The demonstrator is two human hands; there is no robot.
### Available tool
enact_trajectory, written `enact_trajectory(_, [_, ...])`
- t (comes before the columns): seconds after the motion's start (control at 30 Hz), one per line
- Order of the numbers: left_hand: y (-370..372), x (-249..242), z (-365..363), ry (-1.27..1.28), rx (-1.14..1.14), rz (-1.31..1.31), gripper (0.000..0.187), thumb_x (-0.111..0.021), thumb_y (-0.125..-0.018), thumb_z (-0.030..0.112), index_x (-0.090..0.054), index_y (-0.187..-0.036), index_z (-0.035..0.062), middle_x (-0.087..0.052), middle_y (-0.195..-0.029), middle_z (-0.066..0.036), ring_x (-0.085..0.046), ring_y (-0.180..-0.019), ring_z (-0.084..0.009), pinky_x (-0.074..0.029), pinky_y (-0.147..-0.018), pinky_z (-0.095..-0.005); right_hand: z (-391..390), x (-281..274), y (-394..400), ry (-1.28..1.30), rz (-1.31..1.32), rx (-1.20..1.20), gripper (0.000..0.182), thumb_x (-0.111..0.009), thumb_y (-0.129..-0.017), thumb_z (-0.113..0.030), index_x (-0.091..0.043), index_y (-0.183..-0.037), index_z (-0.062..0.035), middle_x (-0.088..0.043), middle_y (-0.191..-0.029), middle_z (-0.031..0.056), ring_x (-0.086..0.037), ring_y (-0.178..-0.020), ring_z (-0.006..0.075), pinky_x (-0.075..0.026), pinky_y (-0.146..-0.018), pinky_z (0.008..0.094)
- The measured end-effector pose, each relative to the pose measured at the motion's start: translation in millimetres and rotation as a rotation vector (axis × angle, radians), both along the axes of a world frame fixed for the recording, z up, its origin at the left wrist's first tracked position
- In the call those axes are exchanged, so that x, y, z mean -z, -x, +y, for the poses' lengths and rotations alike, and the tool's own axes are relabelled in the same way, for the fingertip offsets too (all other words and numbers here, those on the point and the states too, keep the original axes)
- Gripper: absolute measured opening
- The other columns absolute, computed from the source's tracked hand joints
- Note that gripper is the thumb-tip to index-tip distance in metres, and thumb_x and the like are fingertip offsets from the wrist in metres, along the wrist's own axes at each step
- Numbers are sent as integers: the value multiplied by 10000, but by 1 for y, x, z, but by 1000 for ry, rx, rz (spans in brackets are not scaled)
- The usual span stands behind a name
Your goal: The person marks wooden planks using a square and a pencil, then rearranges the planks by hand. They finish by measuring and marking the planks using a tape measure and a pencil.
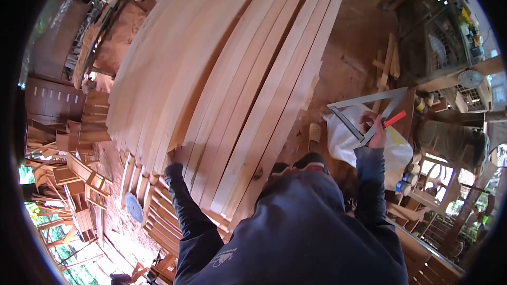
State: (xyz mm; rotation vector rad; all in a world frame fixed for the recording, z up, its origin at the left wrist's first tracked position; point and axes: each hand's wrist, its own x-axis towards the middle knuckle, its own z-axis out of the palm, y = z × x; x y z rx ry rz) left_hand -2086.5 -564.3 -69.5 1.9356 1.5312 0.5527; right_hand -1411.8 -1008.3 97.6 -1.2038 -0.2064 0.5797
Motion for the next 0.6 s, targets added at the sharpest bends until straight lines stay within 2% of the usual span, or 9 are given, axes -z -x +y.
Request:
enact_trajectory(0.07, [-76,-14,15,-266,80,80,332,-643,-1045,324,-767,-1112,24,-780,-1011,-217,-758,-971,-361,-557,-816,-456,21,5,-44,15,-103,-28,585,-516,-1093,-531,-725,-1136,14,-693,-865,131,-467,-574,98,-320,-525,234])
enact_trajectory(0.1, [-118,-27,18,-215,-14,143,347,-639,-1046,364,-769,-1087,44,-770,-982,-226,-763,-956,-357,-560,-794,-473,26,18,-75,23,-128,-46,590,-517,-1095,-525,-717,-1154,27,-703,-877,145,-486,-589,108,-332,-532,233])
enact_trajectory(0.17, [-192,-37,30,-386,49,253,440,-597,-1046,450,-770,-1069,46,-764,-958,-226,-758,-939,-382,-561,-772,-503,35,37,-138,25,-116,-74,594,-524,-1095,-518,-712,-1164,42,-709,-892,149,-503,-603,110,-342,-536,235])
enact_trajectory(0.23, [-274,-68,40,12,-71,457,460,-509,-1055,485,-691,-1324,160,-748,-1134,-231,-700,-1052,-484,-555,-905,-598,40,58,-197,26,-105,-79,607,-539,-1092,-512,-725,-1141,64,-717,-910,140,-519,-607,112,-359,-547,235])
enact_trajectory(0.37, [-348,-66,62,-69,-337,464,574,-450,-1061,551,-777,-1143,86,-744,-1099,-265,-694,-1093,-480,-541,-958,-578,-19,117,-335,206,-143,-63,580,-535,-1104,-465,-757,-1080,70,-740,-920,134,-529,-603,94,-318,-495,225])
enact_trajectory(0.5, [-404,-79,70,-63,-425,634,532,-457,-1064,507,-777,-1093,82,-756,-1104,-237,-710,-1081,-449,-560,-953,-546,-90,80,-431,295,-250,-124,518,-529,-1115,-407,-760,-1067,53,-734,-890,106,-521,-604,75,-313,-495,218])
enact_trajectory(0.53, [-432,-85,79,-34,-423,674,524,-459,-1065,496,-774,-1092,78,-758,-1115,-230,-713,-1082,-442,-564,-951,-540,-95,75,-450,316,-259,-61,513,-532,-1114,-409,-756,-1042,47,-729,-882,101,-515,-603,70,-312,-502,217])
enact_trajectory(0.57, [-415,-60,87,-184,-93,869,455,-441,-1077,413,-733,-1194,85,-750,-1197,-200,-716,-1111,-409,-572,-952,-536,-102,67,-464,342,-268,23,509,-536,-1113,-410,-751,-1017,41,-725,-874,97,-509,-601,64,-310,-509,215])
enact_trajectory(0.6, [-407,-31,113,4,-48,1119,407,-416,-1086,339,-673,-1292,100,-726,-1268,-178,-712,-1149,-375,-581,-941,-534,-117,61,-476,370,-276,125,506,-539,-1111,-411,-746,-992,35,-720,-867,92,-504,-600,59,-308,-516,214])
